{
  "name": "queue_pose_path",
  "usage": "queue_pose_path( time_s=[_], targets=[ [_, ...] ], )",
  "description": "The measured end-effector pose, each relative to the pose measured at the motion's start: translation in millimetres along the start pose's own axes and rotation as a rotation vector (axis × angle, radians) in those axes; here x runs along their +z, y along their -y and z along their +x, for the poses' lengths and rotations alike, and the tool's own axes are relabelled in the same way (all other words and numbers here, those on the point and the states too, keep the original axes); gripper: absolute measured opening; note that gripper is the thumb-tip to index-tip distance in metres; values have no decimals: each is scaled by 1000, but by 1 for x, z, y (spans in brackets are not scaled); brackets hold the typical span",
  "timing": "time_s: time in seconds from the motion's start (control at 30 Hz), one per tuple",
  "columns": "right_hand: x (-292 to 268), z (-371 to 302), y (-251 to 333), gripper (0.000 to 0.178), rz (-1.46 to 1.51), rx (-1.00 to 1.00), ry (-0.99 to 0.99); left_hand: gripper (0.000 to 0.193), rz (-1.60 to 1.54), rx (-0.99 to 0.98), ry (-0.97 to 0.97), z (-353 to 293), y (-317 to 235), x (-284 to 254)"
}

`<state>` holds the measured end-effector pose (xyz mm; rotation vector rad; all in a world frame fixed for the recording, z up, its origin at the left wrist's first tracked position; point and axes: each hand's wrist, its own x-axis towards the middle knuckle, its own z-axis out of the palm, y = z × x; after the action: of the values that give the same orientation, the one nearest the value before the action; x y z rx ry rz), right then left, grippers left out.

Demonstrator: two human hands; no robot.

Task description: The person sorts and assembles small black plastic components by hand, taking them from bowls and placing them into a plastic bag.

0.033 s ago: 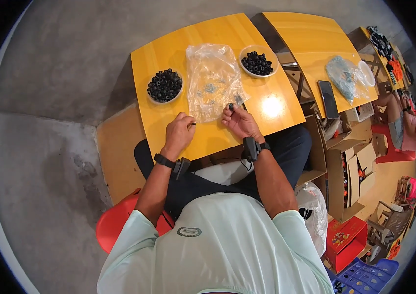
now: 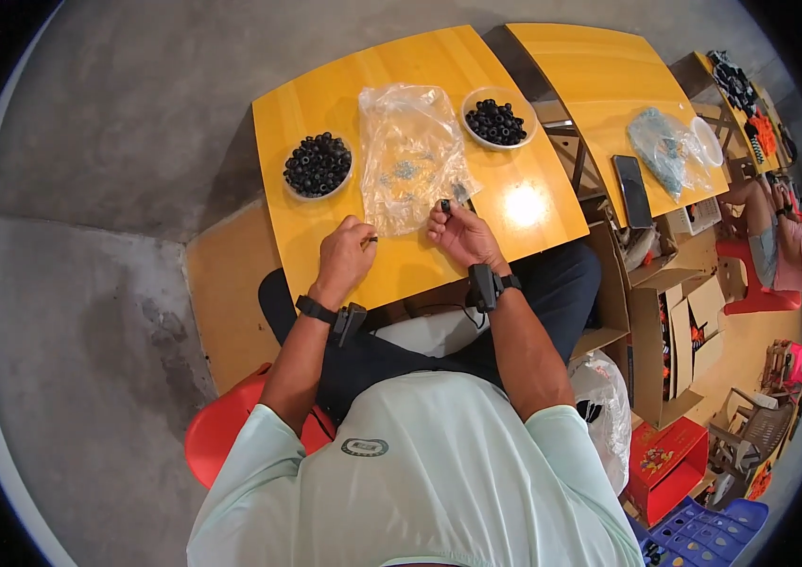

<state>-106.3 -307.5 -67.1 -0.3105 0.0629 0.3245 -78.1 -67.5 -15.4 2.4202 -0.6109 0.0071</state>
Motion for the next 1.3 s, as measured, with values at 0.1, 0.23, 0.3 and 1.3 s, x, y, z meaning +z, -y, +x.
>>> queue_pose_path(
  time_s=[0.1, 0.23, 0.3, 1.3],
  targets=[
    [-2, 2, -1, 17, 11, -3, 19, 11, 102, 33, 54, 1, -2, -4],
    [-2, 2, -1, 18, 5, -4, 24, 11, 142, 86, 73, 1, -2, 0],
    [-2, 2, -1, 19, -3, -10, 28, 11, 146, 121, 44, 2, -1, 2],
    [2, 0, -1, 19, -11, -41, 4, 9, -1278, -375, 180, 62, -63, 39]
  ],
)
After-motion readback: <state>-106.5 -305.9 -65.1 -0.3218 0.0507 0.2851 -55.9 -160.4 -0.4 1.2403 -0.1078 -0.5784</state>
